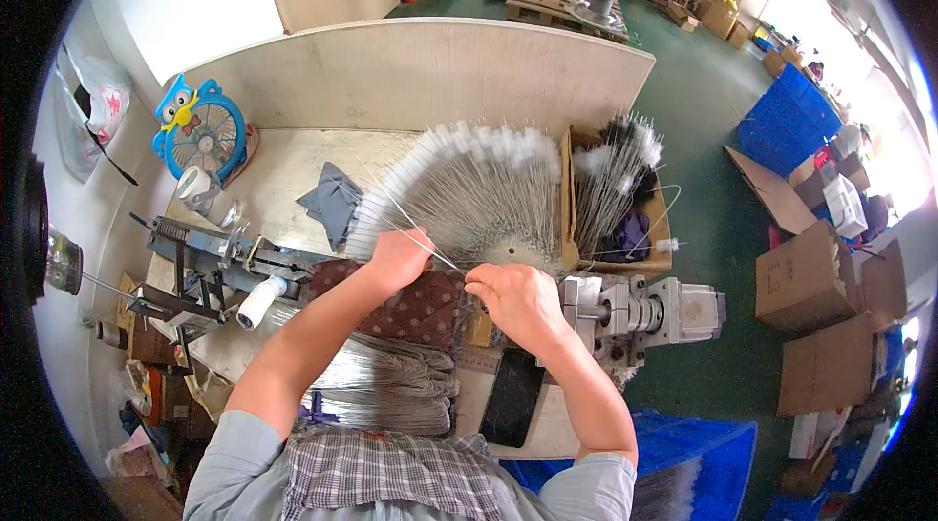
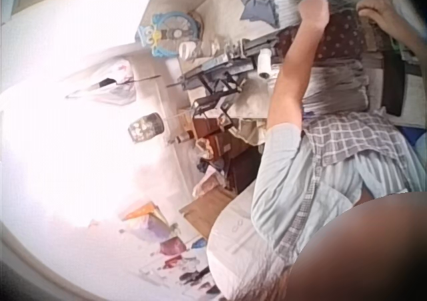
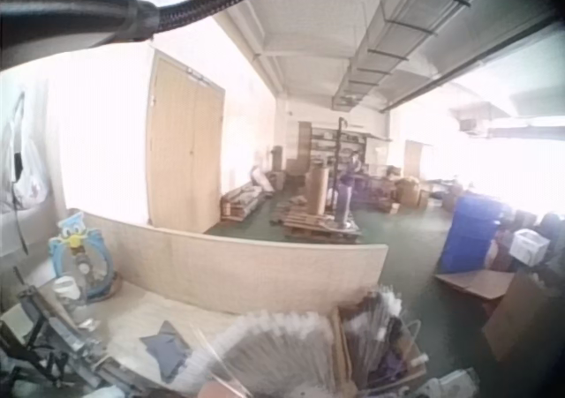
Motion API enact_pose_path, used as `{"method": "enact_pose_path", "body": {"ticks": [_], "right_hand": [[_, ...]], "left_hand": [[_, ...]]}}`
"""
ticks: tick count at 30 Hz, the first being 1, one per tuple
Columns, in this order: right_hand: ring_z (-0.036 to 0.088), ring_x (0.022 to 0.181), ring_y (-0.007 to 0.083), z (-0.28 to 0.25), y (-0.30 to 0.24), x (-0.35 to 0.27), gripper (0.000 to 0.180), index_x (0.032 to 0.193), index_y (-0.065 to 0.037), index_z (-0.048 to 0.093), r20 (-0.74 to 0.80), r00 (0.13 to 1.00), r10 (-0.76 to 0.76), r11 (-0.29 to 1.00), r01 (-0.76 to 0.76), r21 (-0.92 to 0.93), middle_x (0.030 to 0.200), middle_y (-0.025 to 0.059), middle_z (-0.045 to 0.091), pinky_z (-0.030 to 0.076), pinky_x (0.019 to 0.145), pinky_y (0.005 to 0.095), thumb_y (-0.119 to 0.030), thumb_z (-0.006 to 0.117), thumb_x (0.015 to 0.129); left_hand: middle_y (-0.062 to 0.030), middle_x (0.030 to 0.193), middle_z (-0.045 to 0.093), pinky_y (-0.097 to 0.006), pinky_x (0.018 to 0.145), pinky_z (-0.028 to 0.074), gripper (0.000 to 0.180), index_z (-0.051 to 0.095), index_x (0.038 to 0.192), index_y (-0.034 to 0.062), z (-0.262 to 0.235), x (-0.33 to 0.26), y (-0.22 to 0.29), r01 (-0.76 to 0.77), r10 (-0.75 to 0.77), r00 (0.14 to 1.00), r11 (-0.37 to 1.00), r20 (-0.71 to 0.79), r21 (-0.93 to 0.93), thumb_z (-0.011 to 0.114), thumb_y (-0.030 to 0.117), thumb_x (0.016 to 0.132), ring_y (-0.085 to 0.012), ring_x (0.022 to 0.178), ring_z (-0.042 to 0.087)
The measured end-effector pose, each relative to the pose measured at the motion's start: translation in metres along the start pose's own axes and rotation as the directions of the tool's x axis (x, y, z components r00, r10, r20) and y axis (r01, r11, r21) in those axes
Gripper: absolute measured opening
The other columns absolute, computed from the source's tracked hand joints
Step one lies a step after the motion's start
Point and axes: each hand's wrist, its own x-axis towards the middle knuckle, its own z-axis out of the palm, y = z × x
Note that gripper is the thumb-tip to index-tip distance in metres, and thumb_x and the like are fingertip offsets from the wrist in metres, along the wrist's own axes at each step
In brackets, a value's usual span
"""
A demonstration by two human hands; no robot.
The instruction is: Assembling industrial brushes or rollers using a specialized machine and metal rods.
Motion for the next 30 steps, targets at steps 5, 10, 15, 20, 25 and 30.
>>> {"method": "enact_pose_path", "body": {"ticks": [5, 10, 15, 20, 25, 30], "right_hand": [[0.062, 0.074, 0.0325, -0.002, 0.001, 0.001, 0.018, 0.088, -0.012, 0.066, 0.016, 1.0, 0.016, 1.0, -0.016, 0.012, 0.076, 0.0122, 0.064, 0.048, 0.065, 0.0419, -0.027, 0.061, 0.082], [0.063, 0.072, 0.0295, -0.005, -0.002, 0.001, 0.017, 0.089, -0.009, 0.069, -0.001, 1.0, 0.016, 1.0, -0.016, 0.0, 0.077, 0.0119, 0.066, 0.049, 0.066, 0.0362, -0.023, 0.064, 0.08], [0.062, 0.073, 0.0295, -0.001, -0.002, 0.0, 0.017, 0.086, -0.011, 0.069, 0.038, 0.999, -0.004, 1.0, 0.004, 0.011, 0.076, 0.0103, 0.065, 0.048, 0.067, 0.0383, -0.025, 0.064, 0.079], [0.059, 0.077, 0.0255, -0.008, -0.032, 0.025, 0.015, 0.077, -0.013, 0.071, 0.15, 0.973, -0.173, 0.983, 0.18, -0.031, 0.073, 0.004, 0.065, 0.048, 0.07, 0.0379, -0.027, 0.066, 0.074], [0.058, 0.077, 0.0237, 0.027, -0.077, 0.061, 0.014, 0.076, -0.015, 0.071, 0.136, 0.919, -0.37, 0.926, 0.376, -0.022, 0.075, 0.0018, 0.065, 0.048, 0.07, 0.0364, -0.027, 0.064, 0.074], [0.058, 0.081, 0.0243, 0.088, -0.104, 0.086, 0.012, 0.075, -0.015, 0.071, 0.204, 0.927, -0.316, 0.941, 0.333, -0.056, 0.077, 0.0024, 0.065, 0.048, 0.07, 0.0385, -0.026, 0.064, 0.073]], "left_hand": [[-0.0115, 0.078, 0.061, -0.042, 0.06, 0.051, 0.011, 0.063, 0.069, 0.0057, 0.002, 0.006, 0.0, -0.004, 0.003, 1.0, 0.999, 0.012, 0.04, 0.055, 0.009, 0.075, -0.0304, 0.073, 0.064], [-0.0112, 0.076, 0.06, -0.04, 0.059, 0.051, 0.007, 0.063, 0.067, 0.0049, -0.02, 0.003, 0.0, -0.074, 0.084, 0.994, 0.988, -0.076, 0.133, 0.057, 0.008, 0.07, -0.0295, 0.071, 0.064], [-0.0131, 0.074, 0.059, -0.04, 0.055, 0.051, 0.005, 0.063, 0.067, 0.0046, -0.025, -0.015, -0.013, 0.029, 0.003, 0.994, 0.958, -0.112, 0.284, 0.058, 0.005, 0.067, -0.0298, 0.069, 0.063], [-0.0133, 0.082, 0.057, -0.039, 0.062, 0.053, 0.01, 0.064, 0.08, 0.0021, -0.01, -0.027, -0.028, 0.204, -0.202, 0.979, 0.945, -0.034, 0.257, 0.058, 0.005, 0.072, -0.0294, 0.073, 0.063], [-0.0147, 0.095, 0.063, -0.034, 0.072, 0.051, 0.016, 0.064, 0.092, -0.0007, -0.064, -0.108, 0.007, -0.056, -0.027, 0.861, 0.988, -0.508, -0.146, 0.055, 0.009, 0.082, -0.0307, 0.086, 0.063], [-0.013, 0.094, 0.066, -0.032, 0.073, 0.051, 0.018, 0.065, 0.092, 0.0001, -0.067, -0.204, 0.004, 0.225, -0.435, 0.897, 0.606, -0.081, -0.763, 0.058, 0.016, 0.087, -0.0212, 0.085, 0.064]]}}
